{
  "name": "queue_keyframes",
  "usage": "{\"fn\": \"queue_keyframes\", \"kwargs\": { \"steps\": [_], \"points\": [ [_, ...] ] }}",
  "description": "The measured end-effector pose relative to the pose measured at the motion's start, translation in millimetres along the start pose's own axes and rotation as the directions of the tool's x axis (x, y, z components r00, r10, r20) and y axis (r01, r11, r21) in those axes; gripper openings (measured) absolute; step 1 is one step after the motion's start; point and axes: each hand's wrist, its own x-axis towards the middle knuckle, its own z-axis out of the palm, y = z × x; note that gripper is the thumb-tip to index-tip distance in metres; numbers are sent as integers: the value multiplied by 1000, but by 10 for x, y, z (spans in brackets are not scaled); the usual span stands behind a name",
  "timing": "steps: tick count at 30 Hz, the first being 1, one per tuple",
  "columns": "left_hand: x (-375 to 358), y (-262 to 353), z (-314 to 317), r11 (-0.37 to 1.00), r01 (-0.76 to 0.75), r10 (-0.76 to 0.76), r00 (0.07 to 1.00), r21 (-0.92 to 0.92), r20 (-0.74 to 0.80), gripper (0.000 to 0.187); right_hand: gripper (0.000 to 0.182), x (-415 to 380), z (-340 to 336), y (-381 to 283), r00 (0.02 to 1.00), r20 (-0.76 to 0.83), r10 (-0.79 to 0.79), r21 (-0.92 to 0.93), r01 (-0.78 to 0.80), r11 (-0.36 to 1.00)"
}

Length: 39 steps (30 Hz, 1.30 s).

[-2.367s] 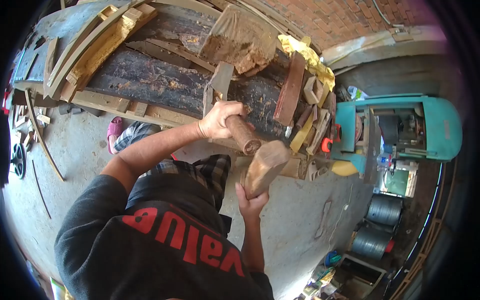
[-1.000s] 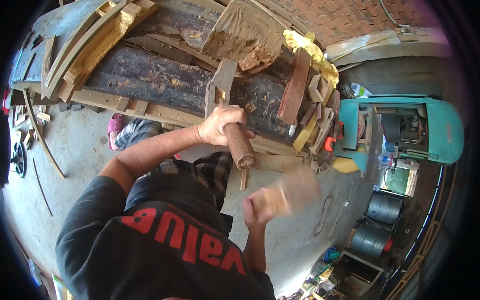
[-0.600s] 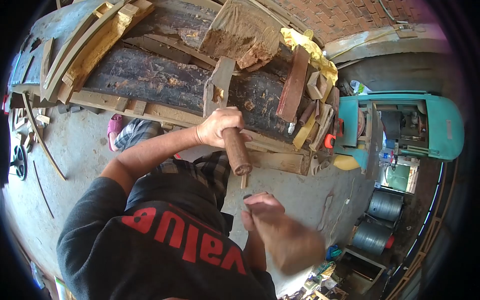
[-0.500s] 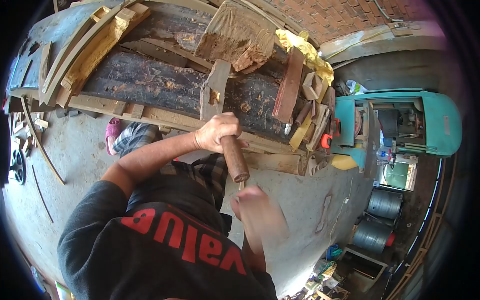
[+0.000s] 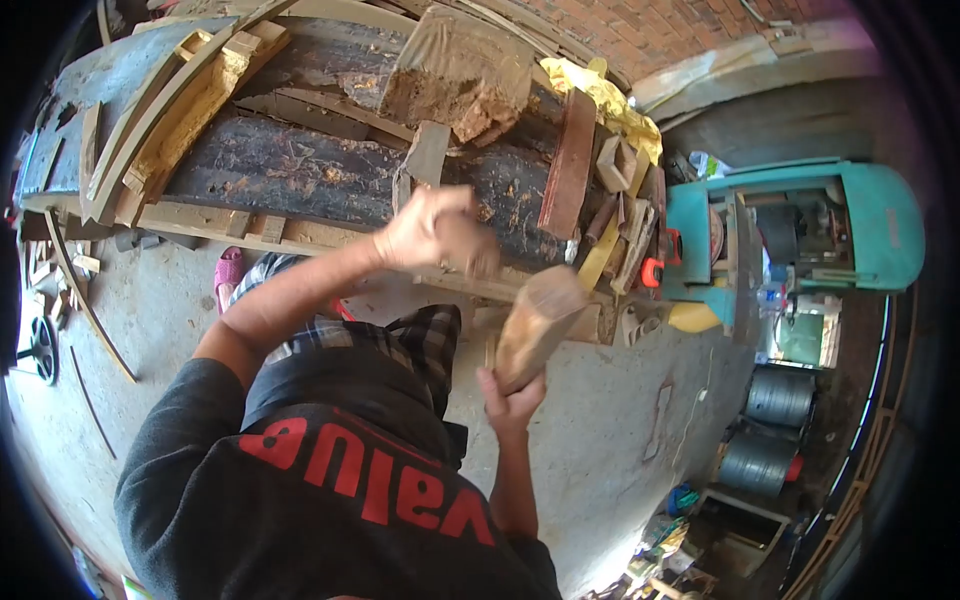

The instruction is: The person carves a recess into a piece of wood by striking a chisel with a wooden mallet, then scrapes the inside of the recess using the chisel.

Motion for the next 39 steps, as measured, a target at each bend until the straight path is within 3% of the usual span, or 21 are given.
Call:
{"fn": "queue_keyframes", "kwargs": {
  "steps": [1,4,5,9,12,13,16,18,20,25,28,30,32,34,39],
  "points": [
    [107,-18,-48,996,70,-71,998,-53,-2,29,49,85,-14,19,983,-1,-184,-33,184,982],
    [423,136,-245,894,343,-360,933,-287,-6,36,48,161,-16,-74,984,2,-178,58,177,982],
    [459,143,-277,891,337,-376,924,-304,-76,41,48,165,22,-158,989,-35,-147,50,148,988],
    [423,223,-349,871,311,-405,893,-381,-196,25,55,80,71,-232,997,2,-79,-1,79,997],
    [342,196,-292,906,185,-300,915,-381,-269,26,55,42,123,-328,998,38,-57,24,56,998],
    [293,163,-309,905,215,-319,914,-368,-251,26,54,71,159,-403,988,11,-156,-3,156,988],
    [174,174,-279,939,123,-229,922,-322,-314,26,53,72,129,-415,986,13,-166,-46,167,985],
    [118,215,-338,941,136,-229,930,-311,-286,25,54,62,119,-427,988,2,-152,-34,152,988],
    [76,281,-382,889,250,-369,887,-383,-278,27,54,51,129,-404,991,-6,-137,-22,137,990],
    [-38,129,-357,941,244,-306,910,-235,-281,25,56,86,187,-261,977,-10,-213,-101,211,972],
    [-138,86,-279,956,240,-279,922,-166,-270,26,58,85,198,-319,989,20,-150,-93,151,984],
    [-152,125,-144,996,79,-84,947,-29,-309,26,58,91,221,-352,987,-6,-160,-73,159,985],
    [-204,-7,-41,980,-113,145,970,165,-196,30,58,116,243,-369,984,-27,-178,-51,176,983],
    [-194,112,77,983,-185,185,981,1,-51,36,57,112,224,-355,974,-74,-214,-50,210,976],
    [-191,23,298,962,-244,246,969,124,3,37,54,108,130,-458,963,-149,-224,-40,220,975]
  ]
}}
